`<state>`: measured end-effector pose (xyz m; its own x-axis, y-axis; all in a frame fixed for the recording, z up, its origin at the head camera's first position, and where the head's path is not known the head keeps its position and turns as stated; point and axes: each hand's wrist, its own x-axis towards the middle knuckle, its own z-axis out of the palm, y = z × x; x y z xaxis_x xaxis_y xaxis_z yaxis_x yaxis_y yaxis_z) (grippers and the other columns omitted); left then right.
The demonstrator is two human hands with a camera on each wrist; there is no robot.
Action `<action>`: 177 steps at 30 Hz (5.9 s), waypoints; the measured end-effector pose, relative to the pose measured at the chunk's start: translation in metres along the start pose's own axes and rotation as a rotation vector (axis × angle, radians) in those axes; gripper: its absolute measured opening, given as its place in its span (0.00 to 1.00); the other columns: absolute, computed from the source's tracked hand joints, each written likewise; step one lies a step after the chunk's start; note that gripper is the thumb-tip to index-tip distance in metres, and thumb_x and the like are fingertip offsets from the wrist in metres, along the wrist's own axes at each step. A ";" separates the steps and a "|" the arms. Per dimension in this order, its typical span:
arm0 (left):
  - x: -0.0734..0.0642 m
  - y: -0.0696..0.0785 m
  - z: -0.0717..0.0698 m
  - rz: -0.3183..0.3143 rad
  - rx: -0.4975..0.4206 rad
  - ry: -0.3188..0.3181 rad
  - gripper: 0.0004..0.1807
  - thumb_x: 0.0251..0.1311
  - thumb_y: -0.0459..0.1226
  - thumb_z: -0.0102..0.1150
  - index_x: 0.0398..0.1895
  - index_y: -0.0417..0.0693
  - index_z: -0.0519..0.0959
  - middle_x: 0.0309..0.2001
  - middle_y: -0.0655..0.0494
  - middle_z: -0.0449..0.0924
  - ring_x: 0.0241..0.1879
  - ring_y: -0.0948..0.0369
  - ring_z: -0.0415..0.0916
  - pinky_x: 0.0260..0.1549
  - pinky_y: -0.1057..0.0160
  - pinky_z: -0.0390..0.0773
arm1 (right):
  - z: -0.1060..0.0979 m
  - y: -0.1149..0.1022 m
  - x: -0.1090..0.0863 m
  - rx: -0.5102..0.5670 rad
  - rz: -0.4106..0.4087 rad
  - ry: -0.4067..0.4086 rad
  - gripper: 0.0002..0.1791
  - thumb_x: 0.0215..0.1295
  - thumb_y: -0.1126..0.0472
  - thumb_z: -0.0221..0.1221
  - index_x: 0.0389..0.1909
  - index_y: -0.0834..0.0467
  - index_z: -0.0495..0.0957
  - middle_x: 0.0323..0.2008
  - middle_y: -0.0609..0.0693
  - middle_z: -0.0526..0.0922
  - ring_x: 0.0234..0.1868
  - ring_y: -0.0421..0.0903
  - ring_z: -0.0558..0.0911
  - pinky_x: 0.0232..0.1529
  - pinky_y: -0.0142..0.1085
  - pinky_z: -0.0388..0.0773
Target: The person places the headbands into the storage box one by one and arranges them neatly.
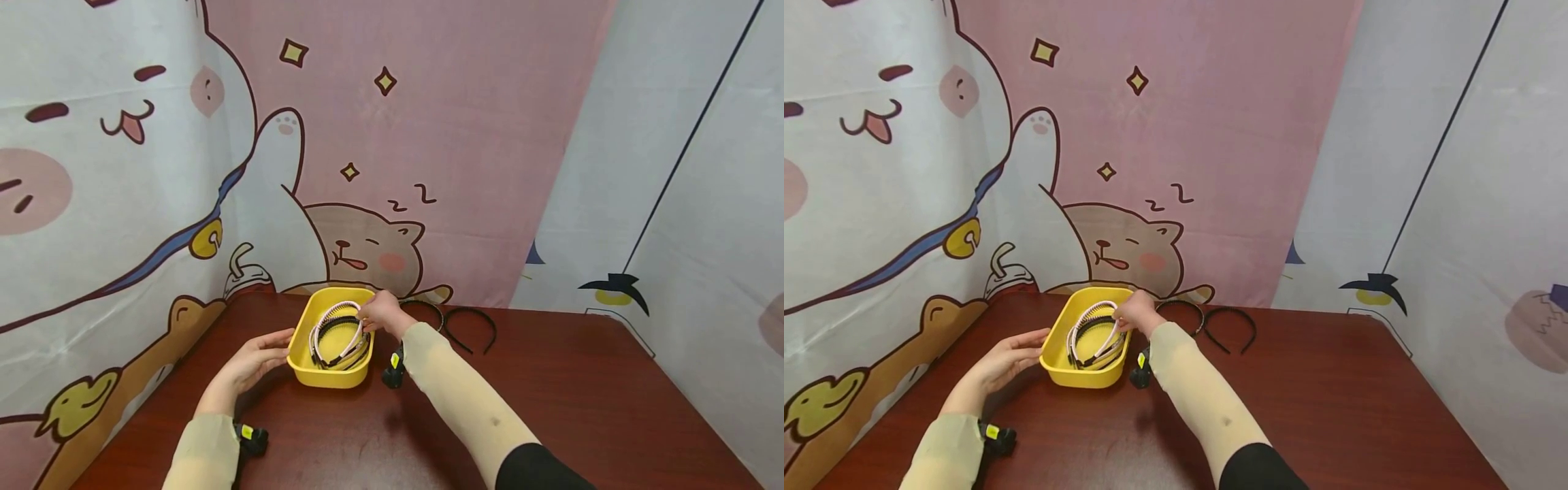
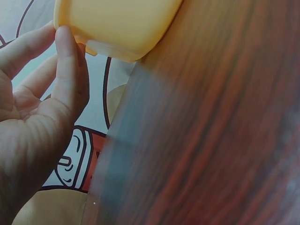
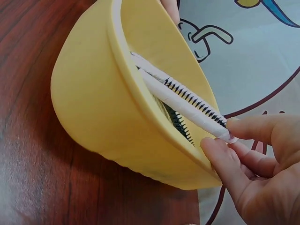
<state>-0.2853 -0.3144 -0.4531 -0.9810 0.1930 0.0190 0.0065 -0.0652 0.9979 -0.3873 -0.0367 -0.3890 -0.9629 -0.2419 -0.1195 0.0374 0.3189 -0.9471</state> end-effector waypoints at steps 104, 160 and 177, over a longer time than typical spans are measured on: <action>-0.001 -0.001 0.001 -0.034 0.017 0.010 0.34 0.64 0.26 0.55 0.72 0.29 0.54 0.62 0.39 0.68 0.53 0.56 0.77 0.49 0.63 0.78 | -0.249 0.162 -0.005 0.157 0.078 0.442 0.23 0.66 0.63 0.60 0.59 0.71 0.73 0.32 0.45 0.81 0.27 0.41 0.79 0.30 0.31 0.81; -0.001 -0.004 0.002 -0.043 0.012 0.012 0.35 0.63 0.26 0.57 0.72 0.30 0.55 0.61 0.40 0.69 0.54 0.55 0.76 0.50 0.61 0.77 | -0.239 0.155 -0.010 -0.097 0.169 0.491 0.14 0.54 0.62 0.68 0.36 0.69 0.81 0.27 0.56 0.80 0.19 0.42 0.80 0.23 0.33 0.80; 0.002 -0.005 0.000 -0.025 0.033 0.010 0.35 0.64 0.28 0.57 0.72 0.30 0.55 0.61 0.43 0.70 0.52 0.59 0.77 0.51 0.62 0.77 | -0.248 0.144 -0.018 -0.062 0.157 0.371 0.12 0.58 0.63 0.64 0.37 0.69 0.80 0.31 0.57 0.82 0.30 0.48 0.81 0.31 0.38 0.82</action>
<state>-0.2877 -0.3141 -0.4579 -0.9828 0.1845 -0.0063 -0.0117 -0.0281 0.9995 -0.4313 0.2404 -0.4492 -0.9784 0.1570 -0.1348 0.1861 0.3830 -0.9048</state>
